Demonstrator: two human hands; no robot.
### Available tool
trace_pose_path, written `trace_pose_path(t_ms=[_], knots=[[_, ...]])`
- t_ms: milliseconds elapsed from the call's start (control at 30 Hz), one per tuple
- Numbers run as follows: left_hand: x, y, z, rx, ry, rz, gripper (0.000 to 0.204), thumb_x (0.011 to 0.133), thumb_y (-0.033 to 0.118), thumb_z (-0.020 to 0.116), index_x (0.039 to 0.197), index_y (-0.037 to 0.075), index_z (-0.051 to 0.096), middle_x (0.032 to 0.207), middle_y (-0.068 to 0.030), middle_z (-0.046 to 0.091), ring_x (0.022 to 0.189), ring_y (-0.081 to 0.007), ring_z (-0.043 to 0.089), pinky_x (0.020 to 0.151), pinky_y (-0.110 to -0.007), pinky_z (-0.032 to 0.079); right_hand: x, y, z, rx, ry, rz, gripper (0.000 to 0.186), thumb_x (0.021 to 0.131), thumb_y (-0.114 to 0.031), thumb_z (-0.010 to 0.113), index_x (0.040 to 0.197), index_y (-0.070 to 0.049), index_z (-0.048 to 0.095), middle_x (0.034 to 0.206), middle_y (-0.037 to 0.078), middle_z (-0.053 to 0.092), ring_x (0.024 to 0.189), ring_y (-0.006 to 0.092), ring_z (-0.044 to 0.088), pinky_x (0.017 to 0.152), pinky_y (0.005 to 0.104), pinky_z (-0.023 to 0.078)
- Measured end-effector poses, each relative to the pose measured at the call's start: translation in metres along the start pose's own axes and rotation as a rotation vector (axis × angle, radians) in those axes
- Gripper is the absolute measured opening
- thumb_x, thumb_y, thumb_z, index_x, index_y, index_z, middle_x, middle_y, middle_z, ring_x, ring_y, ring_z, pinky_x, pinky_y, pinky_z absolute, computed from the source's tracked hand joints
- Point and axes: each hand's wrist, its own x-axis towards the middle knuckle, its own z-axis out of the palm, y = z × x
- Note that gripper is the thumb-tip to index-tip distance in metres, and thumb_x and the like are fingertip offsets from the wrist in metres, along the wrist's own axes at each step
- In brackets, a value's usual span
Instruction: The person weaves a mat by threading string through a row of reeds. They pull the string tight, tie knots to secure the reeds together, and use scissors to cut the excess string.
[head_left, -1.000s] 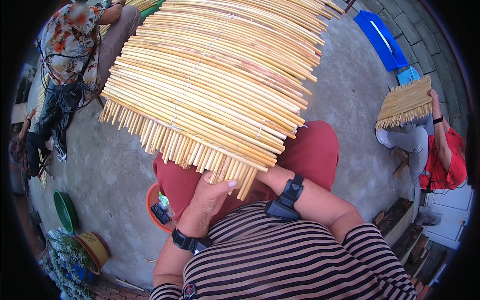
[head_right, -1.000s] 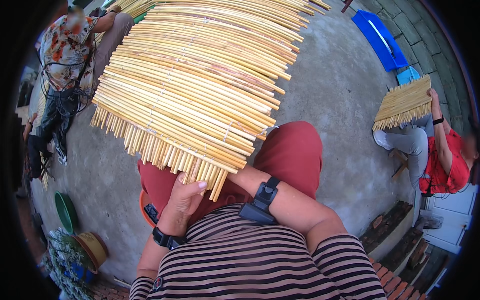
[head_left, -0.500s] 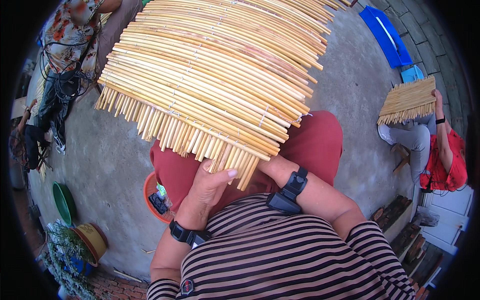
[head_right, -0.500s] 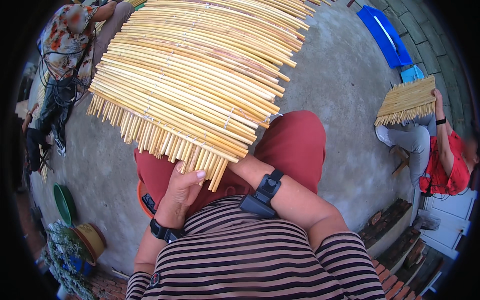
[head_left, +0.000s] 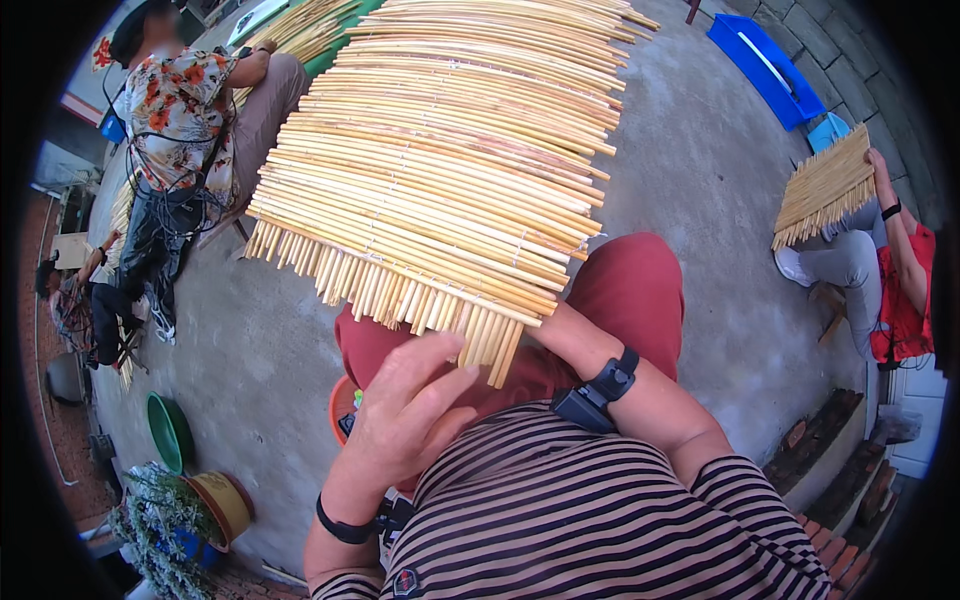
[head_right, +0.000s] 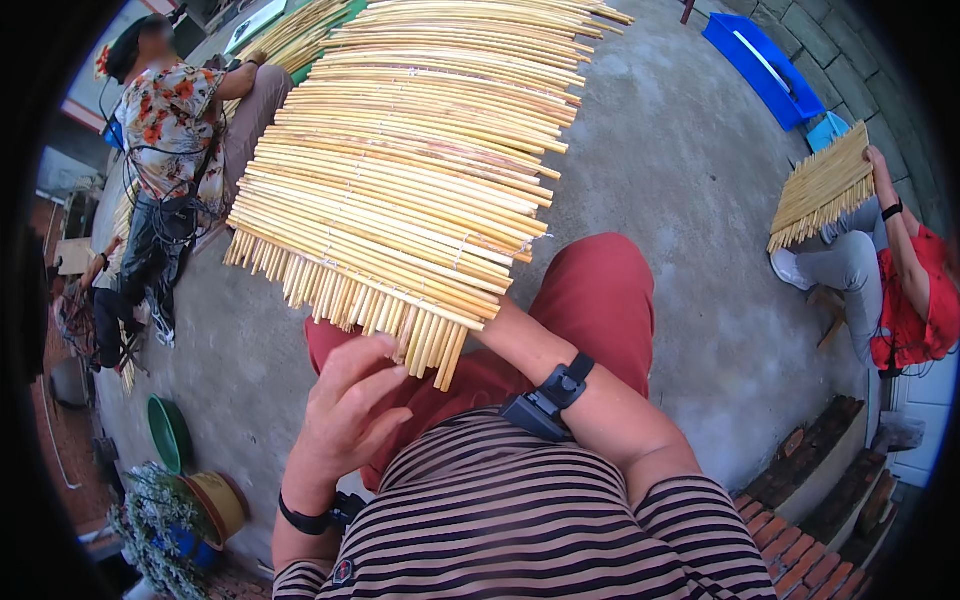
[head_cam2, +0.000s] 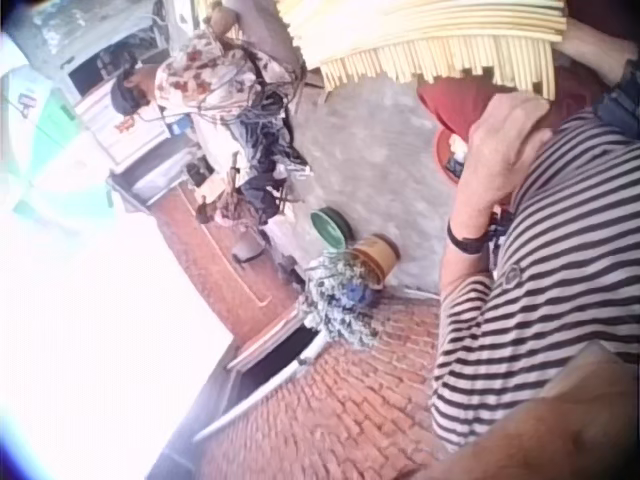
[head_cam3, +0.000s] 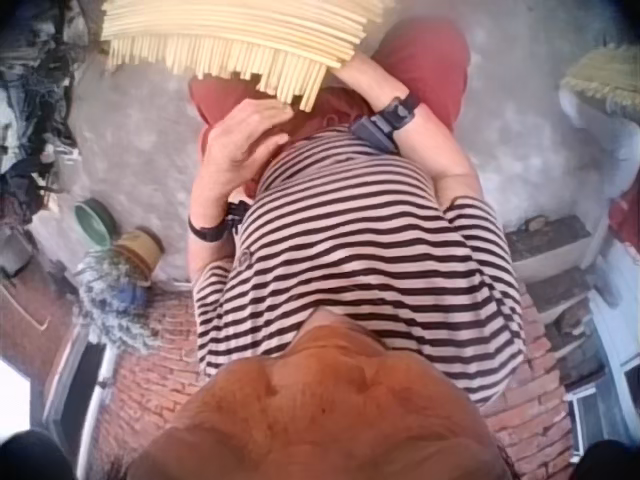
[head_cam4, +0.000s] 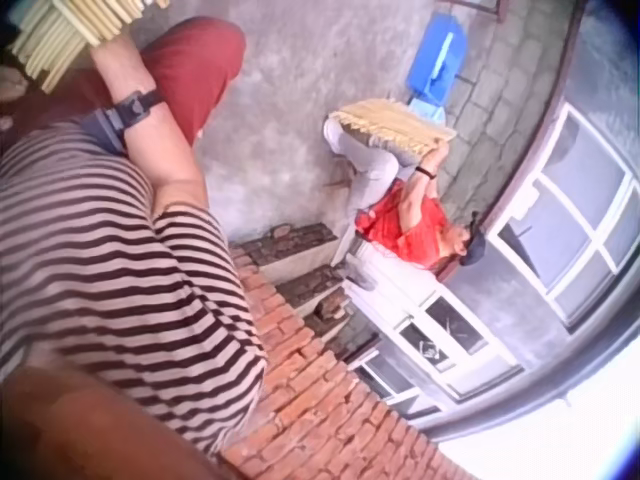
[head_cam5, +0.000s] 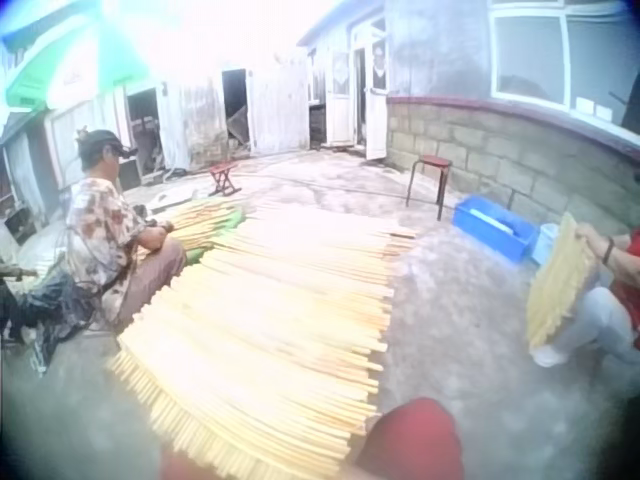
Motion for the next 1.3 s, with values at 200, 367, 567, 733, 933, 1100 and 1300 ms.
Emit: trace_pose_path(t_ms=[200,367,567,733,933,1100,1300], knots=[[0.017,-0.027,0.037,0.484,0.147,0.055,0.043,0.079,0.019,0.064,0.121,0.013,0.056,0.134,-0.0131,0.049,0.128,-0.0333,0.042,0.102,-0.050,0.036,-0.020,-0.039,0.042,-0.073,-0.007,-0.136,0.029,0.093,-0.020,0.055,0.117,-0.004,0.058,0.114,0.012,0.061,0.102,0.0201,0.061,0.083,0.0357,0.052],[0.040,-0.019,0.018,0.350,0.478,0.138,0.023,0.084,0.016,0.060,0.106,0.016,0.066,0.114,-0.0087,0.064,0.110,-0.0272,0.058,0.096,-0.046,0.041,-0.026,-0.035,0.069,-0.154,-0.003,-0.052,0.028,0.093,-0.019,0.055,0.117,-0.004,0.058,0.114,0.013,0.061,0.102,0.0198,0.061,0.082,0.0355,0.053],[0.049,0.003,-0.024,0.257,0.589,0.178,0.019,0.081,0.015,0.063,0.099,0.013,0.068,0.106,-0.0097,0.067,0.103,-0.0289,0.063,0.094,-0.046,0.045,-0.032,-0.046,0.106,-0.423,-0.158,-0.071,0.027,0.093,-0.017,0.055,0.116,-0.004,0.058,0.113,0.013,0.062,0.101,0.0195,0.062,0.082,0.0353,0.053],[0.057,0.013,-0.051,0.038,0.763,0.244,0.022,0.080,0.012,0.063,0.102,0.006,0.066,0.106,-0.0158,0.067,0.101,-0.0326,0.064,0.089,-0.045,0.051,-0.052,-0.076,0.156,-0.990,-0.290,-0.176,0.026,0.093,-0.016,0.055,0.116,-0.004,0.058,0.113,0.013,0.062,0.101,0.0193,0.062,0.081,0.0351,0.053],[0.044,0.008,-0.052,-0.048,0.887,0.193,0.025,0.080,0.009,0.063,0.104,0.003,0.064,0.104,-0.0192,0.066,0.099,-0.0358,0.065,0.088,-0.045,0.053,-0.070,-0.055,0.188,-0.339,-0.330,0.210,0.023,0.095,-0.017,0.050,0.115,-0.005,0.055,0.105,0.011,0.063,0.090,0.0166,0.063,0.076,0.0343,0.054],[0.046,0.002,-0.057,-0.121,0.968,0.164,0.026,0.078,0.005,0.065,0.103,0.001,0.063,0.107,-0.0208,0.065,0.100,-0.0361,0.065,0.089,-0.043,0.052,-0.082,-0.033,0.186,-0.095,-0.060,-0.096,0.012,0.097,-0.021,0.048,0.095,-0.010,0.051,0.097,0.007,0.061,0.075,0.0122,0.057,0.065,0.0279,0.048],[0.050,-0.016,-0.069,-0.406,1.169,0.073,0.021,0.080,0.001,0.063,0.101,-0.003,0.064,0.106,-0.0236,0.065,0.099,-0.0345,0.065,0.088,-0.041,0.052,-0.065,-0.030,0.214,-0.632,-0.577,-0.564,0.009,0.098,-0.017,0.048,0.100,-0.008,0.047,0.136,0.015,0.045,0.124,0.0229,0.046,0.098,0.0331,0.037]])
